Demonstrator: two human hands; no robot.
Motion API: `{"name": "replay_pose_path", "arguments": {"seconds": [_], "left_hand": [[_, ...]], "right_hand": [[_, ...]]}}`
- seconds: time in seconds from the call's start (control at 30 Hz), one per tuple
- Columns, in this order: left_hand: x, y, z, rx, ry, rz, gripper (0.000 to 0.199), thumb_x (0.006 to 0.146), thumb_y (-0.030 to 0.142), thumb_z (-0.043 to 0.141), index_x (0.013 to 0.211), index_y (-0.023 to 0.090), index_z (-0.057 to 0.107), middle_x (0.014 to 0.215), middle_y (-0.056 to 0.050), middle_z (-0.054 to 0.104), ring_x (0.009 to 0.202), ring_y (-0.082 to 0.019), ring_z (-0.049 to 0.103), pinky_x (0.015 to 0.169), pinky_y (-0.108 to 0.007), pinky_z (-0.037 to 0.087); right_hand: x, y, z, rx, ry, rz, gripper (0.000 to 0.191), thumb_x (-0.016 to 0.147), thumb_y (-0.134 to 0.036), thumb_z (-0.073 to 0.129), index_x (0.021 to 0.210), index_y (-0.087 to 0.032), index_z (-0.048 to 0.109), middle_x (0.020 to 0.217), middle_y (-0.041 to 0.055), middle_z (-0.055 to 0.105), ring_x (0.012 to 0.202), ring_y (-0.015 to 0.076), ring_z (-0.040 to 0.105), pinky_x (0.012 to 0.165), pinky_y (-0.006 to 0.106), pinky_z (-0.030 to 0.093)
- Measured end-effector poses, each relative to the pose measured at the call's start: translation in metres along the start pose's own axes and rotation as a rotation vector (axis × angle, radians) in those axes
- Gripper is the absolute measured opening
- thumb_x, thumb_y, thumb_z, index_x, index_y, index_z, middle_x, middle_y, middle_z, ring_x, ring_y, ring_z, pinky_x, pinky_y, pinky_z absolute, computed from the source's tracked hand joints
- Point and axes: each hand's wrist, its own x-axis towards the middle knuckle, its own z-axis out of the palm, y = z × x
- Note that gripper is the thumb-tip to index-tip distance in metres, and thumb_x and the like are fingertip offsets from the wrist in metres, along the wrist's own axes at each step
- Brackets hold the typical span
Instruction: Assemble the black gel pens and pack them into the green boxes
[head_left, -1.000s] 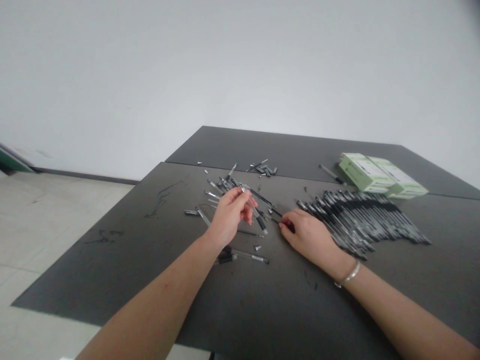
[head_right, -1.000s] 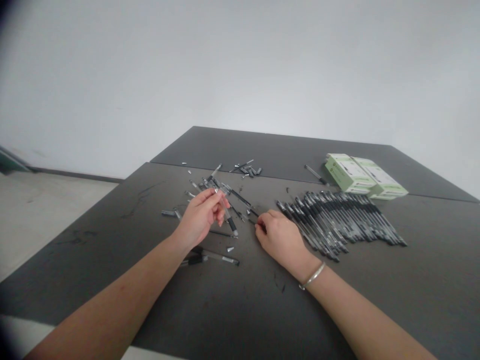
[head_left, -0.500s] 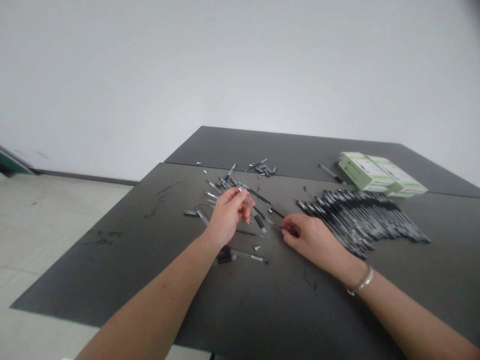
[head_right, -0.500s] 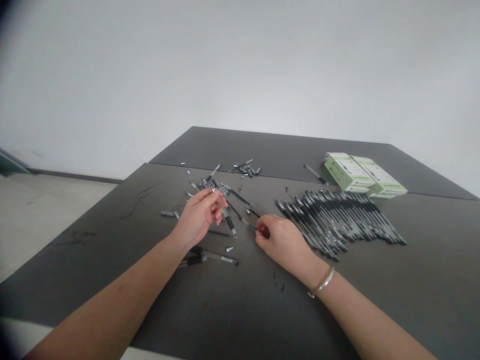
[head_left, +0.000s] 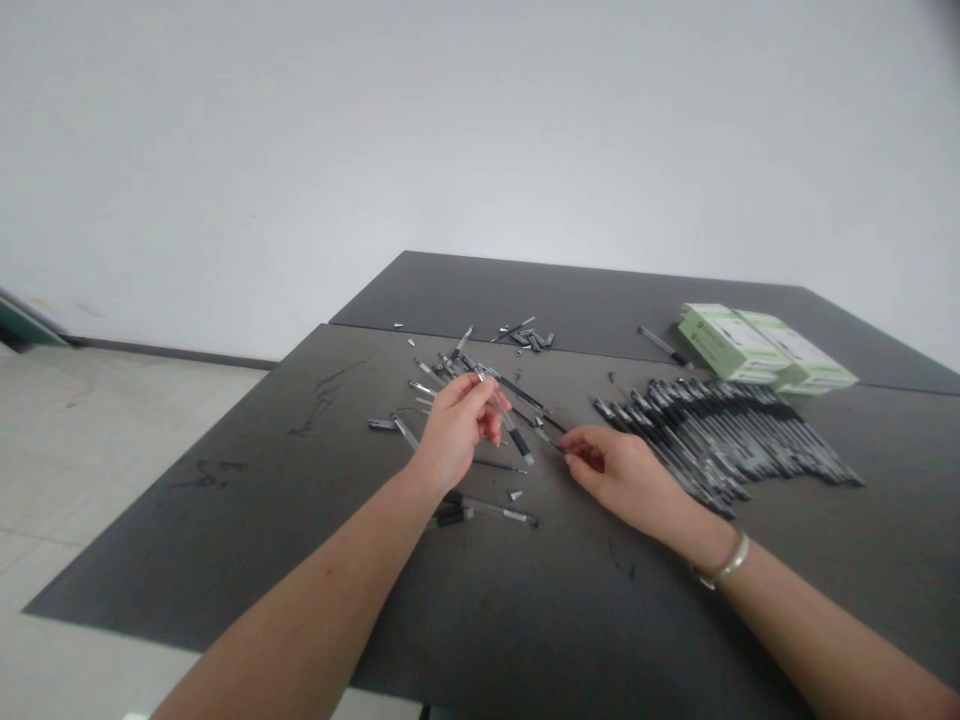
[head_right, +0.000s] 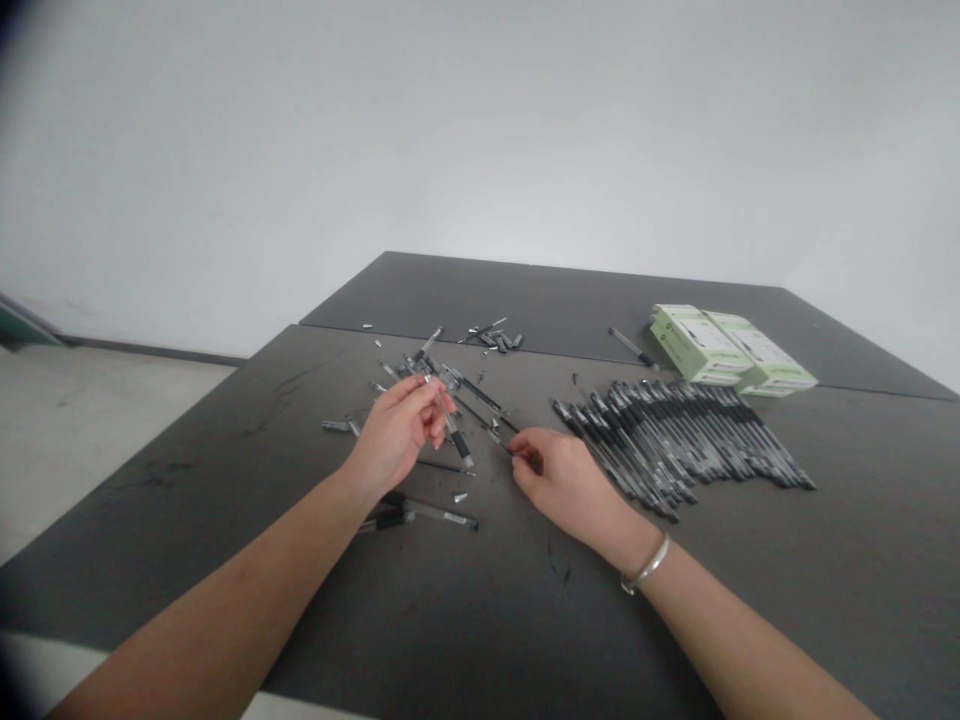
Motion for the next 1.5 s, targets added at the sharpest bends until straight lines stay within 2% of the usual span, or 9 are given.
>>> {"name": "replay_pose_path", "arguments": {"seconds": [0.1, 0.3, 0.6, 0.8, 1.0, 1.5], "left_hand": [[0.0, 0.0, 0.0, 0.009, -0.008, 0.003, 0.017, 0.08, 0.03, 0.064, 0.078, 0.015, 0.056, 0.069, 0.0, 0.062, 0.041, -0.006, 0.046, 0.037, -0.02, 0.039], [-0.001, 0.0, 0.001, 0.018, -0.031, 0.008, 0.02, 0.081, 0.033, 0.065, 0.076, 0.015, 0.058, 0.067, 0.0, 0.061, 0.039, -0.005, 0.045, 0.036, -0.019, 0.038], [-0.001, -0.003, 0.001, 0.057, -0.067, 0.017, 0.018, 0.083, 0.031, 0.062, 0.076, 0.015, 0.057, 0.067, 0.0, 0.061, 0.039, -0.005, 0.045, 0.037, -0.02, 0.04], [-0.002, -0.004, 0.0, 0.094, -0.069, -0.003, 0.017, 0.084, 0.029, 0.06, 0.076, 0.015, 0.056, 0.069, 0.0, 0.062, 0.04, -0.006, 0.048, 0.037, -0.019, 0.039], [-0.004, -0.004, 0.0, 0.139, -0.143, -0.056, 0.017, 0.083, 0.029, 0.061, 0.076, 0.016, 0.054, 0.07, 0.0, 0.062, 0.041, -0.006, 0.049, 0.038, -0.018, 0.039], [-0.007, -0.001, 0.003, 0.144, -0.203, -0.097, 0.011, 0.079, 0.023, 0.063, 0.083, 0.016, 0.056, 0.068, 0.002, 0.061, 0.042, -0.005, 0.047, 0.039, -0.017, 0.041]], "right_hand": [[-0.001, 0.002, 0.001, 0.131, -0.029, 0.007, 0.021, 0.085, -0.02, 0.052, 0.102, -0.017, 0.065, 0.08, 0.0029, 0.07, 0.07, 0.0158, 0.064, 0.066, 0.027, 0.048], [-0.002, 0.01, 0.007, 0.294, -0.073, -0.019, 0.023, 0.087, -0.02, 0.051, 0.108, -0.02, 0.057, 0.076, -0.0016, 0.063, 0.063, 0.0126, 0.057, 0.056, 0.024, 0.044], [-0.006, 0.004, 0.008, 0.419, -0.044, -0.092, 0.018, 0.086, -0.018, 0.053, 0.104, -0.019, 0.054, 0.082, -0.0003, 0.058, 0.07, 0.012, 0.056, 0.063, 0.024, 0.046], [-0.008, -0.001, 0.006, 0.458, -0.013, -0.134, 0.014, 0.084, -0.016, 0.055, 0.097, -0.019, 0.053, 0.083, 0.0004, 0.056, 0.071, 0.0119, 0.055, 0.065, 0.024, 0.047], [-0.009, -0.001, 0.007, 0.488, 0.0, -0.135, 0.012, 0.085, -0.017, 0.054, 0.097, -0.02, 0.053, 0.083, 0.0006, 0.057, 0.072, 0.0123, 0.055, 0.065, 0.024, 0.047], [-0.008, 0.0, 0.009, 0.511, 0.045, -0.166, 0.01, 0.087, -0.017, 0.055, 0.096, -0.021, 0.055, 0.085, 0.0012, 0.058, 0.075, 0.0135, 0.056, 0.067, 0.026, 0.047]]}}
